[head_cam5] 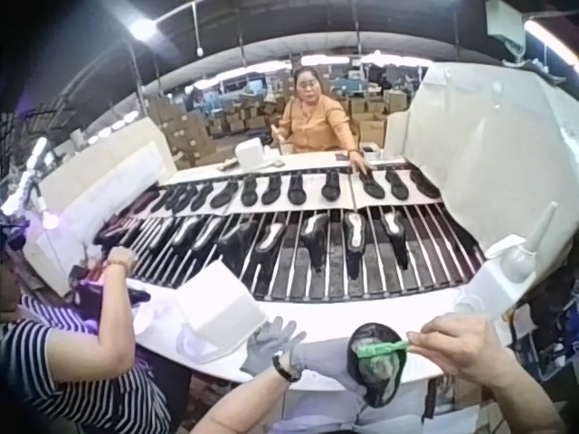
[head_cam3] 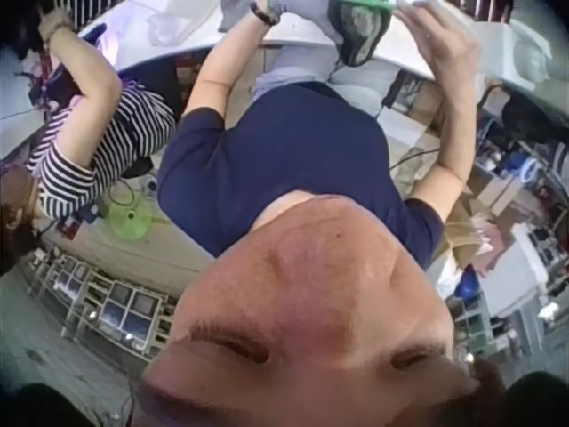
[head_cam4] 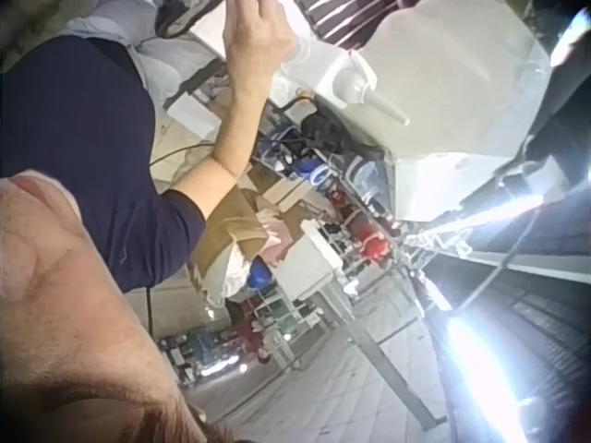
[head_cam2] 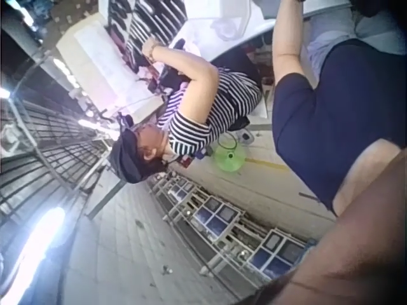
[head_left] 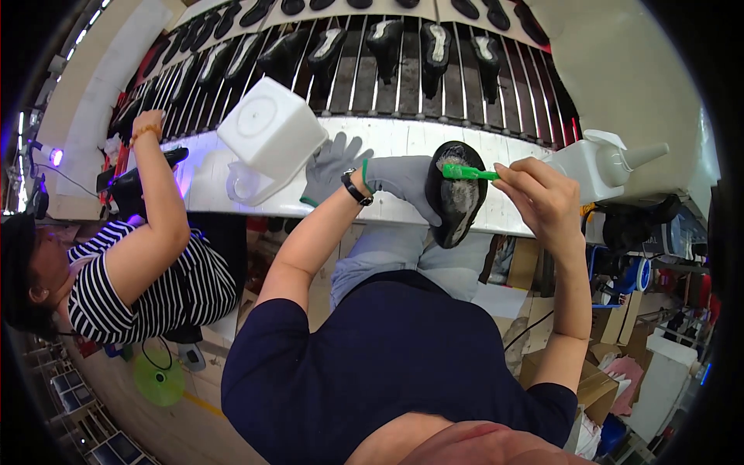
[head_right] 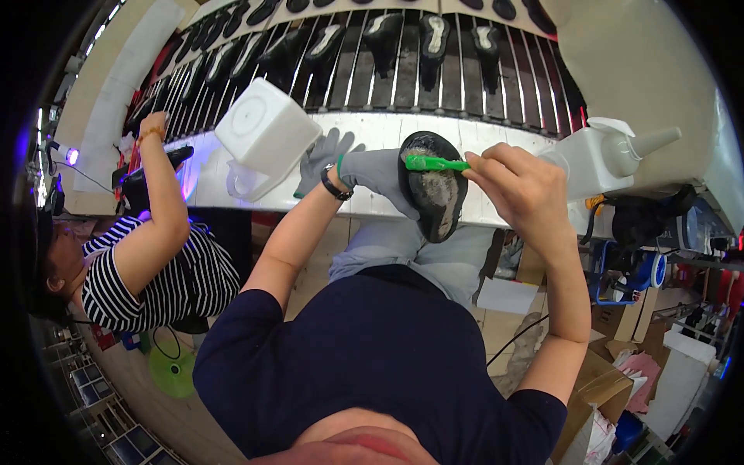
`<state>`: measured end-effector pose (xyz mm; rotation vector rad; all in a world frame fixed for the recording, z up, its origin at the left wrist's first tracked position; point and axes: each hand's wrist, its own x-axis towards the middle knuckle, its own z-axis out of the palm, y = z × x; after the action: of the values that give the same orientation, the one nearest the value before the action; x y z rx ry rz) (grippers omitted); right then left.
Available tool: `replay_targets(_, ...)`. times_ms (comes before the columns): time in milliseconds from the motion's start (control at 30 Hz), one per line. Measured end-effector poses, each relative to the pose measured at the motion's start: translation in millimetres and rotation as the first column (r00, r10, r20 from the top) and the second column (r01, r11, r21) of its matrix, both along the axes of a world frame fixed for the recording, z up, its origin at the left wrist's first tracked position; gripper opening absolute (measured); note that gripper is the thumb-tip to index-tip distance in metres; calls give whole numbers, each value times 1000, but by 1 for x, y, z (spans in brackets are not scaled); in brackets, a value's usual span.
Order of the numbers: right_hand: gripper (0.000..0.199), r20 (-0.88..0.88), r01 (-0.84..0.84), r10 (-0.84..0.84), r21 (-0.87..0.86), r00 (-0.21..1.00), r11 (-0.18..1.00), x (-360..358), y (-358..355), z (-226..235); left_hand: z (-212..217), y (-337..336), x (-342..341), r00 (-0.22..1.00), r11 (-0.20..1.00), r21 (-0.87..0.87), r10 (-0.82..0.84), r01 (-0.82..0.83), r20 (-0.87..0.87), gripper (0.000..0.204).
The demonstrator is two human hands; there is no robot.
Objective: The recorder applies glue to the edges of shoe uppers using a small brush before placing them on a conveyor belt.
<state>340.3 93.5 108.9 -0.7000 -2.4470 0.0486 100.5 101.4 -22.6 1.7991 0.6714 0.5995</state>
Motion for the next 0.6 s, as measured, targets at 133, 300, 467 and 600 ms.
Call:
replay_targets(133,13,117,-4,3,9,993,1000,4,13,4,-31,33,-1,975,907,-363,-222,215,25,72)
replay_targets(300,12,-23,49,-56,-223,998,973,16,26,10,-17,39,2,949,874,-383,-233,300,212,41)
replay_targets(467,16,73,48,-30,-254,997,966,4,29,1,-67,59,-7,963,796,-541,-217,270,161,71)
replay_targets(600,15,72,17,18,-455,997,890,30,19,-3,-48,52,-13,979,835,-527,-62,157,193,71)
